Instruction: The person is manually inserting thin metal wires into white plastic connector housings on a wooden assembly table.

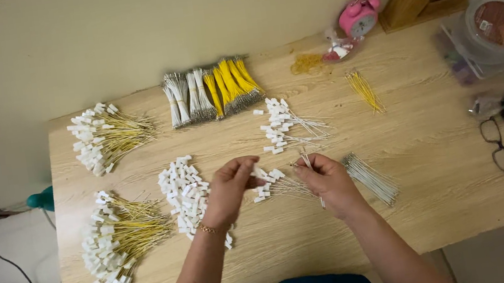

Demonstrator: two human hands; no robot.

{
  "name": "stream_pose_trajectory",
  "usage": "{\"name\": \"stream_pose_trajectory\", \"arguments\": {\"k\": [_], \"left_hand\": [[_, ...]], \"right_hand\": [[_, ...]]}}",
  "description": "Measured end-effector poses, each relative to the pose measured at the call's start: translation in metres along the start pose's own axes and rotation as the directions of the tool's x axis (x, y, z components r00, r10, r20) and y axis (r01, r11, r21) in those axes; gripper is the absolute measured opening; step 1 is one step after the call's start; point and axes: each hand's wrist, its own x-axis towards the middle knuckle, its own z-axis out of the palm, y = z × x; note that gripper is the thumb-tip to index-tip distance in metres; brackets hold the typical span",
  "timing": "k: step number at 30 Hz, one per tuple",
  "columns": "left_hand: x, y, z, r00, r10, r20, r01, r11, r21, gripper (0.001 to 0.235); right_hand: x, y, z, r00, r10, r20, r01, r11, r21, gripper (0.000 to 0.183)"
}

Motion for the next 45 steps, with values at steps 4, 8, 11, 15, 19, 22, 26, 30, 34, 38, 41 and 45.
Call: {"name": "stream_pose_trajectory", "arguments": {"k": [4,8,11,15,19,22,26,30,34,38,41,45], "left_hand": [[-0.01,-0.001,0.031,0.998,-0.003,0.056,0.014,0.979,-0.201,0.03],[-0.017,-0.003,0.042,0.988,0.051,0.143,-0.039,0.996,-0.083,0.024],[-0.016,-0.009,0.044,0.983,0.081,0.165,-0.072,0.996,-0.056,0.017],[-0.016,-0.013,0.048,0.983,0.059,0.173,-0.036,0.991,-0.131,0.016],[-0.015,-0.012,0.049,0.988,0.016,0.156,0.036,0.945,-0.325,0.021],[-0.015,-0.004,0.046,0.985,-0.034,0.17,0.115,0.865,-0.489,0.025],[-0.015,-0.007,0.044,0.98,-0.068,0.189,0.167,0.796,-0.582,0.027],[-0.015,-0.007,0.042,0.972,-0.069,0.224,0.197,0.757,-0.623,0.026],[-0.016,-0.007,0.041,0.972,-0.068,0.224,0.195,0.766,-0.612,0.027],[-0.016,-0.008,0.039,0.974,-0.059,0.221,0.185,0.768,-0.613,0.029],[-0.016,-0.009,0.04,0.975,-0.045,0.216,0.168,0.788,-0.592,0.029],[-0.022,-0.004,0.047,0.981,-0.005,0.193,0.109,0.841,-0.53,0.027]], "right_hand": [[-0.009,-0.017,0.003,0.999,-0.023,0.022,0.023,1.0,-0.007,0.012],[-0.018,-0.036,0.005,0.995,-0.066,0.071,0.074,0.991,-0.111,0.013],[-0.02,-0.034,0.003,0.993,-0.079,0.083,0.091,0.986,-0.142,0.012],[-0.024,-0.029,0.005,0.997,-0.062,0.054,0.063,0.998,-0.012,0.011],[-0.03,-0.045,0.009,0.992,-0.12,0.029,0.12,0.993,-0.009,0.006],[-0.027,-0.04,-0.001,0.985,-0.174,0.004,0.174,0.978,-0.113,0.006],[-0.032,-0.052,0.006,0.932,-0.362,0.003,0.339,0.867,-0.366,0.008],[-0.029,-0.051,0.004,0.816,-0.568,0.103,0.517,0.639,-0.569,0.008],[-0.036,-0.062,0.01,0.82,-0.566,0.08,0.517,0.675,-0.526,0.005],[-0.035,-0.064,0.009,0.798,-0.591,0.118,0.535,0.605,-0.589,0.008],[-0.033,-0.062,0.008,0.784,-0.604,0.143,0.548,0.566,-0.615,0.007],[-0.033,-0.06,0.008,0.802,-0.566,0.188,0.554,0.591,-0.587,0.009]]}}
